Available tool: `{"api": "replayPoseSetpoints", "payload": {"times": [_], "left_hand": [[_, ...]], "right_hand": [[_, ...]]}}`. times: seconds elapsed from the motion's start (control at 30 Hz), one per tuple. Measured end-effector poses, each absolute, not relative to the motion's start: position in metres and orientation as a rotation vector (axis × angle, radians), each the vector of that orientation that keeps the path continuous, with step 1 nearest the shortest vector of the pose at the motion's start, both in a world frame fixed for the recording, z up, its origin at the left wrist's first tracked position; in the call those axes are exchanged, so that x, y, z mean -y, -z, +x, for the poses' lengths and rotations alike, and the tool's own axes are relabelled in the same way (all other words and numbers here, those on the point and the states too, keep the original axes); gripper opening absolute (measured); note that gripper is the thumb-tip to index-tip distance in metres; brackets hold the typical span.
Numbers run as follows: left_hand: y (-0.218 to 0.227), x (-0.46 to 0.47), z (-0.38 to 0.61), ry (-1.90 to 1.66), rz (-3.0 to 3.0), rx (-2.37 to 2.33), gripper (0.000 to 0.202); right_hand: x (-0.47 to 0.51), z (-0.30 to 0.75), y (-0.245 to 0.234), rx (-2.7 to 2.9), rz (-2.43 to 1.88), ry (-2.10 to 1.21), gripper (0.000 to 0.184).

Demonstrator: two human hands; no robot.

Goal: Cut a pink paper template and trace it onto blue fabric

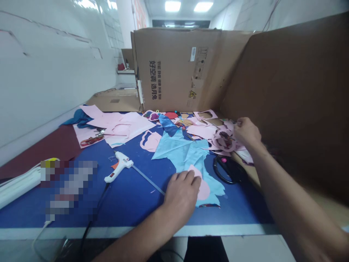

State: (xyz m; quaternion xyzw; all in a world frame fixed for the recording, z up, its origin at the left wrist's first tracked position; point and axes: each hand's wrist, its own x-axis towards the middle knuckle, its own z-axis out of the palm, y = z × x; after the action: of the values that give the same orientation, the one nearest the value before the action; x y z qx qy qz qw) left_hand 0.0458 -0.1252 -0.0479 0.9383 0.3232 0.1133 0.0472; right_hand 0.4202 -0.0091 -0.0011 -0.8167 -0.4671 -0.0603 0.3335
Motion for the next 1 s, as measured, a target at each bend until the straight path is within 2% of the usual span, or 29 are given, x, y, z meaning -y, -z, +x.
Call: {"api": "replayPoseSetpoints", "payload": {"times": [0.27,0.43,0.57,0.73,0.9,1.0], "left_hand": [[0.051,0.125,0.045,-0.400,2.936,-0.947,0.023],[0.057,0.127,0.043,-0.577,2.944,-0.918,0.028],[0.039,0.122,0.038,-0.780,2.793,-0.924,0.035],[-0.009,0.076,0.055,-1.057,1.932,-0.936,0.021],[-0.026,0.031,0.084,-0.979,0.993,-0.902,0.005],[-0.021,0.023,0.090,-1.004,0.789,-0.853,0.014]], "right_hand": [[0.024,0.388,0.014,1.082,-1.697,-0.123,0.038],[0.024,0.372,0.015,1.108,-1.499,-0.292,0.043],[0.028,0.360,0.011,1.180,-1.425,-0.368,0.048],[0.036,0.327,0.002,1.341,-1.348,-0.380,0.038],[0.046,0.285,0.002,1.507,-1.248,-0.385,0.022],[0.051,0.267,0.007,1.557,-1.219,-0.389,0.019]]}}
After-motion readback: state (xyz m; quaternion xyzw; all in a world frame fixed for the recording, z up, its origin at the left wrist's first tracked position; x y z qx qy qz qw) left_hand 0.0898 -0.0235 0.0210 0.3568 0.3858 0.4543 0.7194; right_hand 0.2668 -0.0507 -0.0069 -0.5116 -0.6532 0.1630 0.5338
